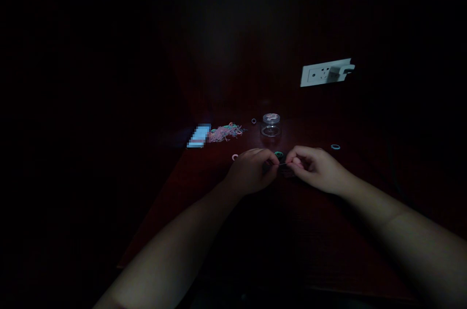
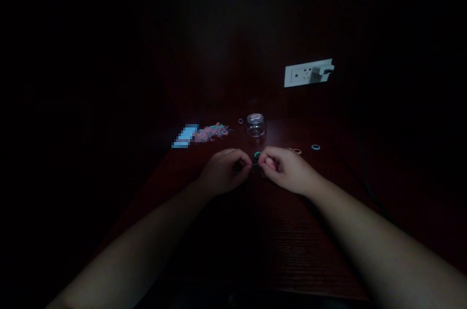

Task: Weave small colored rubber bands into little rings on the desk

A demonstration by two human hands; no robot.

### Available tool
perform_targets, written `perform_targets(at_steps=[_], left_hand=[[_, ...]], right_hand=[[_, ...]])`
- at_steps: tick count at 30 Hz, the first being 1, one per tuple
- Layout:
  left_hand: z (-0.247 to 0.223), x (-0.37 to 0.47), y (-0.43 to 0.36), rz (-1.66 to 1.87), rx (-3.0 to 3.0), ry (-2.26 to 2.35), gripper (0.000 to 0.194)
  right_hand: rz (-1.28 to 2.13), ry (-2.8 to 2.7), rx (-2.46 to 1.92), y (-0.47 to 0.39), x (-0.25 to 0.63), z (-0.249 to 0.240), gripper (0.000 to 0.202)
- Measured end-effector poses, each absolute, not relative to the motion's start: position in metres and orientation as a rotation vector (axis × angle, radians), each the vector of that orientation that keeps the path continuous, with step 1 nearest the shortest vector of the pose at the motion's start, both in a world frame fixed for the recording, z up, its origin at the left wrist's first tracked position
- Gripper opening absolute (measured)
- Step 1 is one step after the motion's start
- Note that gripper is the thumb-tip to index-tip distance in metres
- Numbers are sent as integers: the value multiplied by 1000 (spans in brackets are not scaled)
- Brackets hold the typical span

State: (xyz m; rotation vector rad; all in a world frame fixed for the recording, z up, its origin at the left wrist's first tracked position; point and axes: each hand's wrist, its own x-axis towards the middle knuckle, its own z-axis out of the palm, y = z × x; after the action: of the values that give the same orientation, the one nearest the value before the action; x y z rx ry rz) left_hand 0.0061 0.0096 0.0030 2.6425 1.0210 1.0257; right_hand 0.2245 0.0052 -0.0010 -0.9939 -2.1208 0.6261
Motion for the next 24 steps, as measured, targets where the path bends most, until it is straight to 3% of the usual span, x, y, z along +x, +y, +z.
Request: perform_targets(at_steps=[24], left_hand=[[5,9,6,1008,2627,1019,10]], right_hand=[[569,-2156,-964,6,222,0,17]])
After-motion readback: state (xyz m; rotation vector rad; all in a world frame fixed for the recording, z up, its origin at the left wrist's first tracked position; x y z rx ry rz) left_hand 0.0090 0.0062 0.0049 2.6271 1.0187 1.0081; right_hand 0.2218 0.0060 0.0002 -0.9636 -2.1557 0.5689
